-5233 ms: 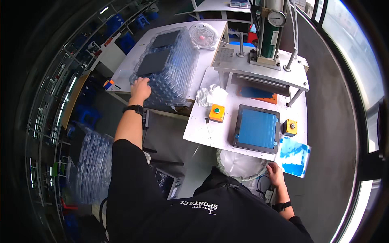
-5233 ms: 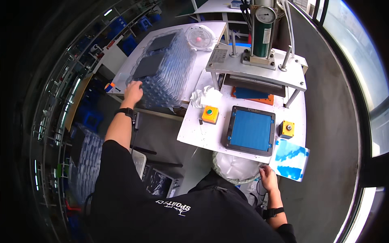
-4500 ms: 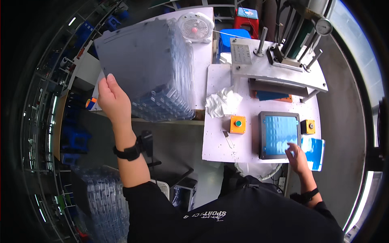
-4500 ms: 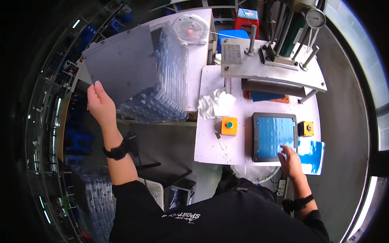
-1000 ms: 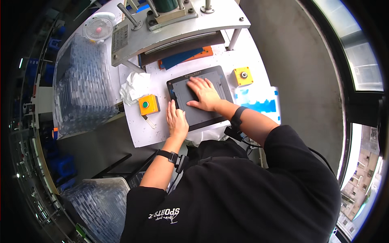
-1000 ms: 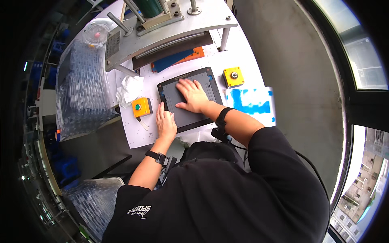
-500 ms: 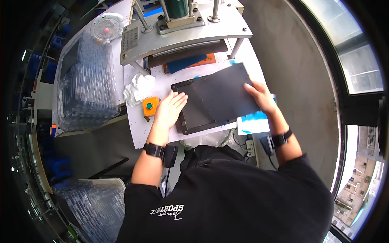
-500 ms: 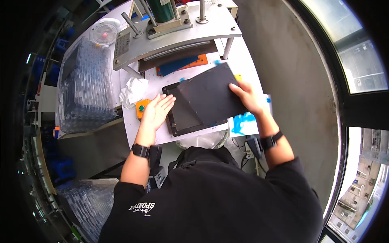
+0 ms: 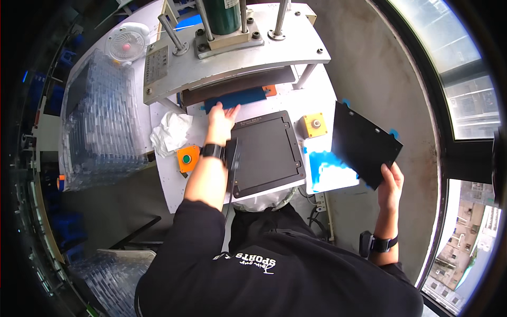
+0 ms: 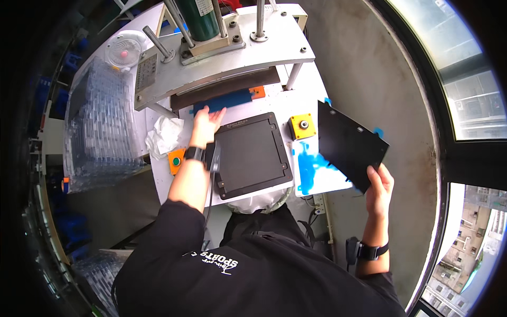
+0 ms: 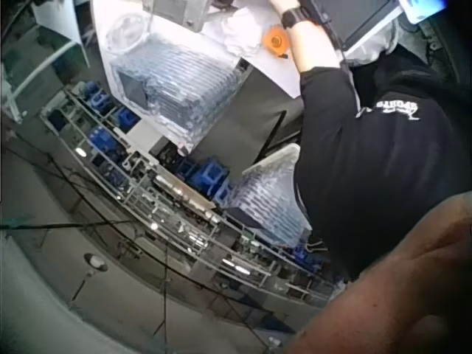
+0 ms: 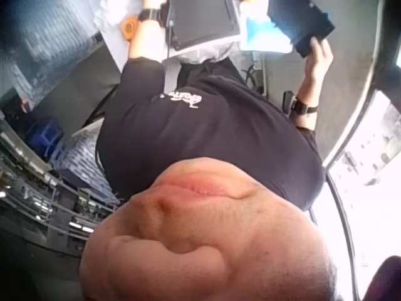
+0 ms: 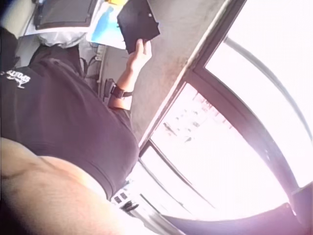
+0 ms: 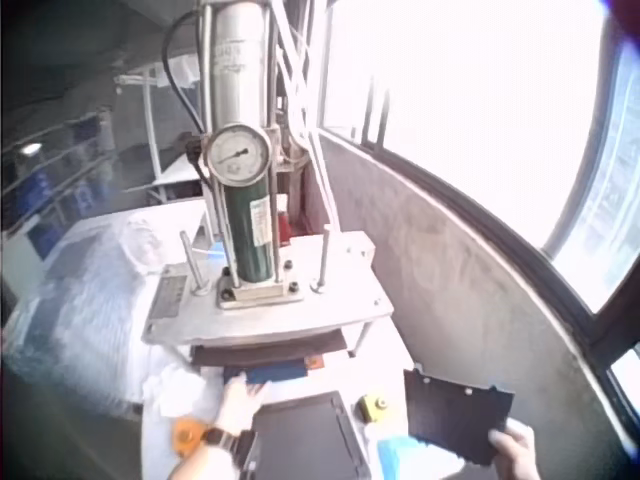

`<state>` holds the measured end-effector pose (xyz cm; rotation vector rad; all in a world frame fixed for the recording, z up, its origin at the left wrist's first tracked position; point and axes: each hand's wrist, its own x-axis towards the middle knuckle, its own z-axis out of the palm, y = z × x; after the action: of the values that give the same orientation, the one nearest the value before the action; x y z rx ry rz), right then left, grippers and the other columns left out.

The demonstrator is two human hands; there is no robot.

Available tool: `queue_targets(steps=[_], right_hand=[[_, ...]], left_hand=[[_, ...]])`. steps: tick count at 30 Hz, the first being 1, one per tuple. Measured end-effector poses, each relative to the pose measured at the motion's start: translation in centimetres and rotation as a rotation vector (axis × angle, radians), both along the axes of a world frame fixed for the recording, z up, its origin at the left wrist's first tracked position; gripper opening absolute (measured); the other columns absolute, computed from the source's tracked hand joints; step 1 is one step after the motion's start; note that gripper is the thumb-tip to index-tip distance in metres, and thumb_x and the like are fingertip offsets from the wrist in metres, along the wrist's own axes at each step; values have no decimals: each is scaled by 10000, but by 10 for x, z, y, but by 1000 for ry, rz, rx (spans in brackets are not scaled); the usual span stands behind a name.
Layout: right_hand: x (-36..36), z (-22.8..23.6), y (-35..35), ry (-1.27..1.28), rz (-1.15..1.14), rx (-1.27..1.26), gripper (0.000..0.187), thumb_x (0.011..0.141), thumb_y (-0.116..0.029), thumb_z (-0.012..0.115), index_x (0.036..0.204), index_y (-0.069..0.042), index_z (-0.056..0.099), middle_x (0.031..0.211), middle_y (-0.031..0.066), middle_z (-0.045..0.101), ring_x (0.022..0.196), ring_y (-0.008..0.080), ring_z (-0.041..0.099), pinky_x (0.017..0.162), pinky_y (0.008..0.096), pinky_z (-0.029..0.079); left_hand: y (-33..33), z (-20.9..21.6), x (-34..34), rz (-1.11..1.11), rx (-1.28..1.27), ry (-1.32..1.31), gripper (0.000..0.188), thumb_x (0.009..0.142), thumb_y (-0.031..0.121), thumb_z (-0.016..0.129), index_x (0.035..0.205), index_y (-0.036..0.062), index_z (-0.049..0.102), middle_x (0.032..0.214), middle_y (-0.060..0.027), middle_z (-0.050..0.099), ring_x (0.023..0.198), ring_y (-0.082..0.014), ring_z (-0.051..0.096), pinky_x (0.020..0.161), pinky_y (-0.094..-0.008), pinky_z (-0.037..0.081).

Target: The person is assembling plastic enclosure parts, applying adhesive films, and checking for fitment using industrial presses.

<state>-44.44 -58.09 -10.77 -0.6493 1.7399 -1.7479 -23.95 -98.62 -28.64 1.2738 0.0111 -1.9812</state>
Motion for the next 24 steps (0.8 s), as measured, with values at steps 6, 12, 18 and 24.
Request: queue_targets(steps=[6, 12, 18, 24], right_hand=[[20, -6, -157, 1170, 644, 125, 418, 758, 45, 572, 1165, -43, 603, 1130, 146, 633, 1025, 349, 599, 885, 385, 488], [77, -124, -301, 1550, 779, 218, 508, 785, -53, 546, 1290, -47, 497, 1255, 154, 553, 1135, 324, 534, 986, 426, 414], [85, -180, -379, 1568, 808, 601, 458, 888, -140, 466, 1345, -100, 451, 1336, 150, 504, 1253, 352, 450, 1050, 528, 300], [76, -194, -388, 1385, 902, 740, 506, 911, -93, 351, 1417, -110, 358, 1434, 160, 399, 1340, 332, 351, 1097, 554, 175]], left_hand=[[93, 86, 153, -398, -378, -191, 243, 905, 151, 546, 1098, 3, 543, 1052, -148, 626, 856, -246, 648, 725, -419, 538], [147, 155, 293, -345, -671, -562, 415, 940, 66, 476, 1332, -36, 384, 1305, -142, 496, 1169, -232, 504, 992, -354, 386], [198, 155, 353, -225, -577, -694, 443, 934, 48, 463, 1360, -33, 372, 1310, -139, 501, 1163, -237, 515, 985, -348, 397], [221, 147, 371, -188, -502, -718, 429, 948, 60, 455, 1357, -36, 373, 1313, -147, 500, 1176, -243, 508, 994, -358, 387]])
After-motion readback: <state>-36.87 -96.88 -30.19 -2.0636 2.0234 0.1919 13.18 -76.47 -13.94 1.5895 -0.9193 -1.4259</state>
